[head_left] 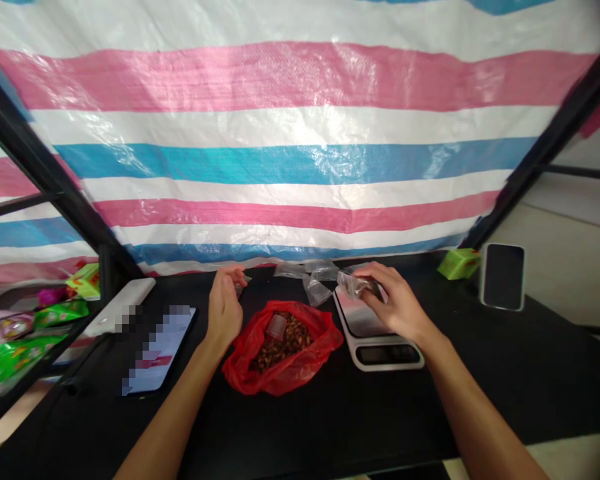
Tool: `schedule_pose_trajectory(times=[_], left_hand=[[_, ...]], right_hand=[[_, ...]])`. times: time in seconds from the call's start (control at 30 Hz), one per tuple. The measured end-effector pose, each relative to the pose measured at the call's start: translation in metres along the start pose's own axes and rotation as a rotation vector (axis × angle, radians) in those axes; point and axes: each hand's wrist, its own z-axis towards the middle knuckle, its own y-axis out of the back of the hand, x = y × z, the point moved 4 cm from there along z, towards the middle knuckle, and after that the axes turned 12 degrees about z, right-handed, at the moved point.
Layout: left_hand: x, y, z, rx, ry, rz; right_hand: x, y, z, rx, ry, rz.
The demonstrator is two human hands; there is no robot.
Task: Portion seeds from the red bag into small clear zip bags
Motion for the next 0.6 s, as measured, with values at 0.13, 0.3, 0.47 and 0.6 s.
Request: schedule_pose_trajectory(times=[0.13, 0.3, 0.47, 0.6], left_hand=[[0.006, 0.001, 0.0, 0.011, 0.0, 0.038], [0.008, -0.011, -0.007, 0.115, -0.025, 0.111], [0.01, -0.013, -0.008, 0.174, -0.032, 0.153], [0.012, -0.013, -0.008, 0.19, -0.038, 0.166]], right_hand=[[-0.025, 0.012, -0.023, 0.09, -0.095, -0.17], [-0.028, 0.006, -0.031, 0.076, -0.131, -0.07], [-0.028, 0.02, -0.036, -0.328, -0.051, 0.168], [-0.028, 0.023, -0.041, -0.467, -0.054, 0.173]])
